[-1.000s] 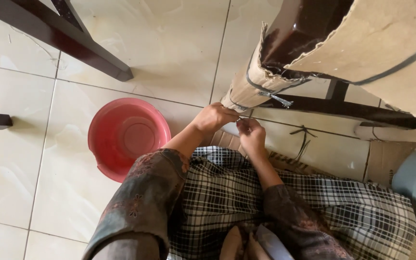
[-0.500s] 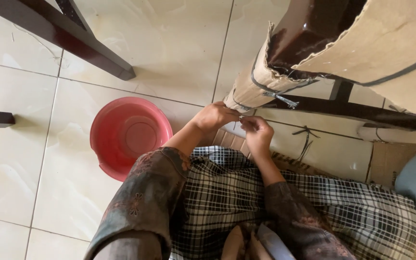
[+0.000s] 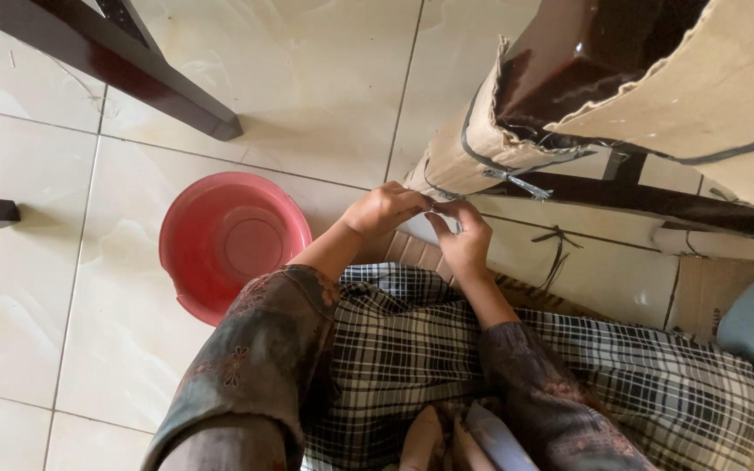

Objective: Wrapping chair legs with cardboard and securing them with wire ties for transport

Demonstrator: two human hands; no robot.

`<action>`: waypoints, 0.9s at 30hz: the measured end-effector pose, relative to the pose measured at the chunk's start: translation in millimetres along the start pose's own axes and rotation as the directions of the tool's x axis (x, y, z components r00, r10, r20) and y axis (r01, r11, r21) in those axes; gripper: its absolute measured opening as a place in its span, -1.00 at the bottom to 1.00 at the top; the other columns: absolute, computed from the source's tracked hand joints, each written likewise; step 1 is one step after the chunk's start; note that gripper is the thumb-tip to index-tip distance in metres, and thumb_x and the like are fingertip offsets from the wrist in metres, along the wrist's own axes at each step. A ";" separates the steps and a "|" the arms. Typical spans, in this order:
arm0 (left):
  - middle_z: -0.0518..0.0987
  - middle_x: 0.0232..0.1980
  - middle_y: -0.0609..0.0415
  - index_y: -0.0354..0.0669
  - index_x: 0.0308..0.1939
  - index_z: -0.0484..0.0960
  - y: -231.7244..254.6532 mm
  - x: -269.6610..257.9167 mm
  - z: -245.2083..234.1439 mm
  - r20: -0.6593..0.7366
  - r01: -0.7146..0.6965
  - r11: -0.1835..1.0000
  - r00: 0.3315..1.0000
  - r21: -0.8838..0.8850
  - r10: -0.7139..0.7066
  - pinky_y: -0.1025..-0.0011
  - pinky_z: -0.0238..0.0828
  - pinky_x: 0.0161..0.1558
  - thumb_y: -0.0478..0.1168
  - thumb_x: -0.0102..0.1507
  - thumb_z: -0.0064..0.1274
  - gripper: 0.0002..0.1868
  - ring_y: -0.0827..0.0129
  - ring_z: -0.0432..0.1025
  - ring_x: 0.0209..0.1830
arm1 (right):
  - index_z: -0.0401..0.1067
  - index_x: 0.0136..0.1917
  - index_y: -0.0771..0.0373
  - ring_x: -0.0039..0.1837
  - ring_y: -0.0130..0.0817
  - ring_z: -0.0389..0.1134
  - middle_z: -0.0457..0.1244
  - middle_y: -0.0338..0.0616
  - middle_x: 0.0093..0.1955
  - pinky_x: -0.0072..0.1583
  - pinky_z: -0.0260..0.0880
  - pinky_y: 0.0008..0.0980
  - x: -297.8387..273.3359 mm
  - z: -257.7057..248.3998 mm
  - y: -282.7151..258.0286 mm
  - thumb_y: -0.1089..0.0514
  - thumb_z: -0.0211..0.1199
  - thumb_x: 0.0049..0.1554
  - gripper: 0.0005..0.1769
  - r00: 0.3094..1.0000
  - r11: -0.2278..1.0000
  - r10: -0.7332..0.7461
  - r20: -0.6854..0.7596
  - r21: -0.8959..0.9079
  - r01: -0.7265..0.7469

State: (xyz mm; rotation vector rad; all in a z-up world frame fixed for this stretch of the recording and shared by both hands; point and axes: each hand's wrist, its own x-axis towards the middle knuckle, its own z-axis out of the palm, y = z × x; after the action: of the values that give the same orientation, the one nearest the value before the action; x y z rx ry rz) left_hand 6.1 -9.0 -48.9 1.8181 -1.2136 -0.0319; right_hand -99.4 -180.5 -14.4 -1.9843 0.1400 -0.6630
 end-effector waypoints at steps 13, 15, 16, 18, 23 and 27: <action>0.65 -0.36 0.17 0.03 -0.09 0.59 18.0 9.3 -8.0 -0.033 -0.080 0.977 0.996 0.196 0.088 0.35 0.47 -0.09 -0.25 0.35 0.09 -0.93 0.32 0.57 -0.40 | 0.60 -0.17 0.23 -0.14 -0.07 0.52 0.44 -0.10 -0.26 -0.03 0.50 -0.26 2.8 2.3 -14.8 0.41 0.54 0.05 -0.83 0.999 0.999 -0.027 -0.026 -0.033 0.027; 0.65 -0.36 0.18 0.02 -0.09 0.59 17.2 9.8 -7.9 -0.039 -0.076 0.979 0.996 0.190 0.085 0.35 0.45 -0.09 -0.24 0.34 0.12 -0.92 0.33 0.57 -0.41 | 0.59 -0.16 0.22 -0.11 -0.07 0.53 0.45 -0.09 -0.25 -0.02 0.49 -0.26 2.1 6.9 -11.3 0.40 0.54 0.04 -0.82 0.997 0.998 0.050 -0.061 0.025 -0.049; 0.65 -0.36 0.18 0.02 -0.09 0.59 16.9 8.7 -7.1 -0.038 -0.077 0.979 0.996 0.190 0.086 0.35 0.45 -0.09 -0.24 0.34 0.12 -0.92 0.33 0.57 -0.41 | 0.59 -0.16 0.22 -0.11 -0.07 0.53 0.45 -0.09 -0.25 -0.02 0.49 -0.26 -1.1 9.2 -3.8 0.40 0.54 0.04 -0.82 0.997 0.999 0.050 -0.062 0.026 -0.048; 0.64 -0.38 0.13 0.04 -0.03 0.60 16.6 3.7 -6.5 -0.048 -0.035 0.986 0.998 0.165 0.043 0.30 0.45 -0.03 -0.19 0.34 0.12 -0.86 0.25 0.58 -0.37 | 0.55 -0.18 0.20 -0.11 -0.28 0.54 0.45 -0.12 -0.29 0.00 0.47 -0.36 -8.9 15.6 10.3 0.37 0.56 0.04 -0.80 0.972 0.973 0.216 -0.093 0.100 -0.206; 0.66 -0.36 0.21 0.13 -0.01 0.61 15.5 5.6 -7.2 -0.075 -0.052 0.961 0.994 0.272 0.075 0.36 0.41 0.06 -0.11 0.29 0.18 -0.80 0.37 0.58 -0.38 | 0.53 -0.15 0.27 -0.11 -0.33 0.52 0.45 -0.05 -0.27 0.00 0.48 -0.30 -13.1 18.4 1.9 0.44 0.50 0.05 -0.81 0.947 0.937 0.310 -0.083 0.195 -0.290; 0.64 -0.38 0.33 0.24 -0.01 0.63 11.1 6.8 -2.0 -0.131 -0.068 0.934 0.984 0.350 0.121 0.43 0.35 0.10 -0.06 0.34 0.14 -0.85 0.53 0.56 -0.40 | 0.53 -0.10 0.27 -0.03 -0.35 0.51 0.45 -0.05 -0.24 0.08 0.47 -0.30 -15.5 19.9 -4.1 0.47 0.47 0.04 -0.79 0.906 0.872 0.415 -0.079 0.317 -0.372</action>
State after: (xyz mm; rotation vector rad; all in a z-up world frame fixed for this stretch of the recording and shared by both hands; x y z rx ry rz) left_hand 2.6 -13.7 -37.1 2.0154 -1.2550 0.3903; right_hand -103.2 -157.1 -24.0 -1.5537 0.4948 -0.5229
